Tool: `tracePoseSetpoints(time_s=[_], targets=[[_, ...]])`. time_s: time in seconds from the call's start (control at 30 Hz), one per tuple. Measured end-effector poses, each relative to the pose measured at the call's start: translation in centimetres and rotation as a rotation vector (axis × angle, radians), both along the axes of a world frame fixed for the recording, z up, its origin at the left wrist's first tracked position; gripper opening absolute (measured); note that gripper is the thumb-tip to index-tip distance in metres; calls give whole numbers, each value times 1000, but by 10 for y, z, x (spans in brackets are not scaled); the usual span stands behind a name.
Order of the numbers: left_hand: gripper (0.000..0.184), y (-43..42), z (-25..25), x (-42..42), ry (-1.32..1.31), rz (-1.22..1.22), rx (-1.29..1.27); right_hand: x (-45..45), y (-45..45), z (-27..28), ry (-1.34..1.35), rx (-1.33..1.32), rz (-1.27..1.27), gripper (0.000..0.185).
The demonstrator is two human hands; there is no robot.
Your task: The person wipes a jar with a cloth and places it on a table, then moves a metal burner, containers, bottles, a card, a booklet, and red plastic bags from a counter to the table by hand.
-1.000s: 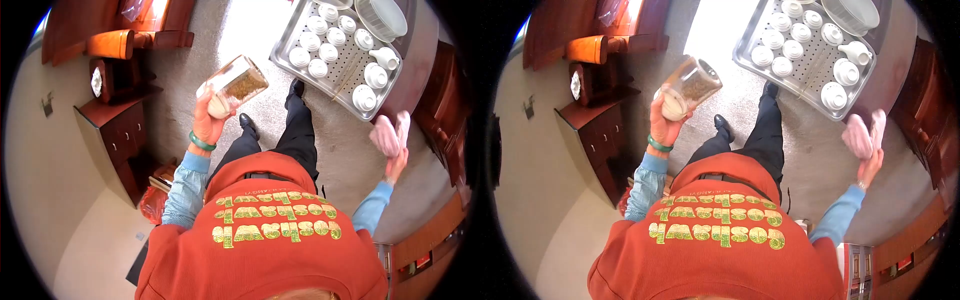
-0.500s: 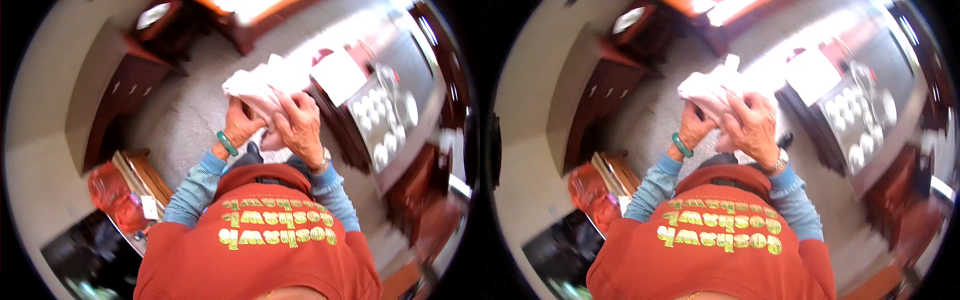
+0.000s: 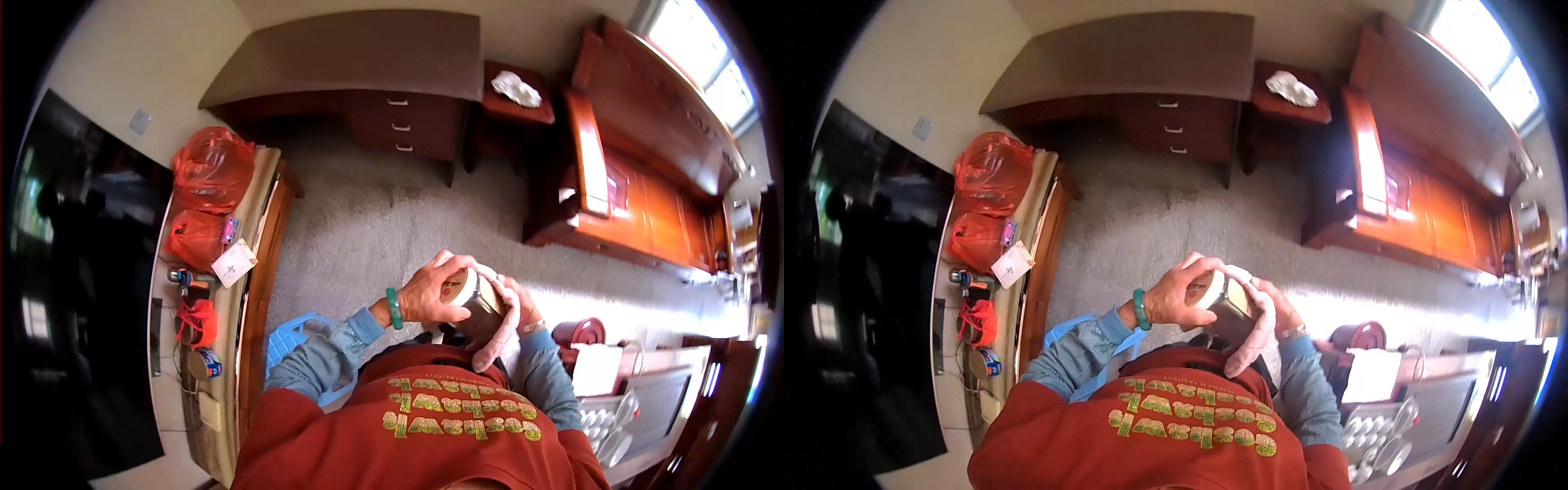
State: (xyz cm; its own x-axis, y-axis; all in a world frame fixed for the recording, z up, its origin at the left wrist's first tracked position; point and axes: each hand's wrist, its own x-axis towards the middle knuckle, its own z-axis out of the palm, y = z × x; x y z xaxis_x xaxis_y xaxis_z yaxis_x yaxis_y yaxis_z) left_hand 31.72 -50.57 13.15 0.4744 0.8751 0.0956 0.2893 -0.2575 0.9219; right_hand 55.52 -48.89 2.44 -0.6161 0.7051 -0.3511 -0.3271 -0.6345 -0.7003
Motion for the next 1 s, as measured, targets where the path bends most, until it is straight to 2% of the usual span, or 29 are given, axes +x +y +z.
tracePoseSetpoints(time_s=[0.03, 0.07, 0.1, 0.17, 0.27, 0.3, 0.37, 0.43, 0.5, 0.6, 0.63, 0.67, 0.7, 0.73, 0.77, 0.8, 0.87, 0.9, 0.93, 0.97, 1.0], targets=[[68, 7, -6, -8, -49, 57, -14, -13, 7, 15, 20, 30, -22, 45], [65, 16, -6, -15, -47, 122, -3, -25, 11, 35, 129, -118, -97, 48], [62, 26, -13, -19, -279, 172, -90, -26, 22, 27, 194, -254, -110, 50], [61, 42, -11, -31, -351, 365, -218, -37, 46, 11, 252, -341, -172, 53], [61, 66, -6, -35, -298, 575, -177, -56, 97, -7, 265, -227, -172, 55], [61, 75, -6, -37, -234, 654, -123, -68, 108, 9, 289, -182, -174, 55], [62, 93, -5, -43, -249, 658, -81, -86, 133, 43, 243, -108, -161, 58], [66, 99, 13, -50, -16, 571, 204, -103, 161, 57, 173, -21, -28, 57], [70, 107, 25, -59, 27, 602, 252, -125, 179, 82, 176, -77, 38, 55], [73, 119, 42, -85, 179, 469, 424, -175, 204, 106, 106, 283, 127, 46], [73, 122, 48, -91, 190, 457, 420, -189, 213, 105, 1, 581, 178, 44], [72, 126, 50, -98, 203, 474, 452, -211, 212, 93, 258, 337, 54, 41], [70, 131, 50, -106, 217, 489, 489, -225, 211, 105, 257, 336, 60, 41], [69, 136, 47, -118, 196, 573, 508, -237, 210, 128, 194, 499, -16, 39], [67, 141, 41, -131, 173, 655, 527, -252, 215, 115, 161, 539, -82, 38], [65, 142, 33, -147, 108, 761, 460, -266, 220, 103, 123, 577, -148, 36], [61, 146, 10, -178, -101, 888, 237, -291, 231, 81, 78, 422, -139, 37], [59, 152, 4, -193, -218, 942, 173, -300, 235, 99, 42, 352, -73, 38], [60, 157, 9, -207, -341, 980, 98, -315, 242, 84, 120, 182, -101, 43], [59, 163, -2, -227, -444, 996, -19, -328, 251, 64, 72, 202, -117, 48], [58, 168, 6, -244, -534, 985, -108, -342, 251, 78, -7, 284, -121, 49]])
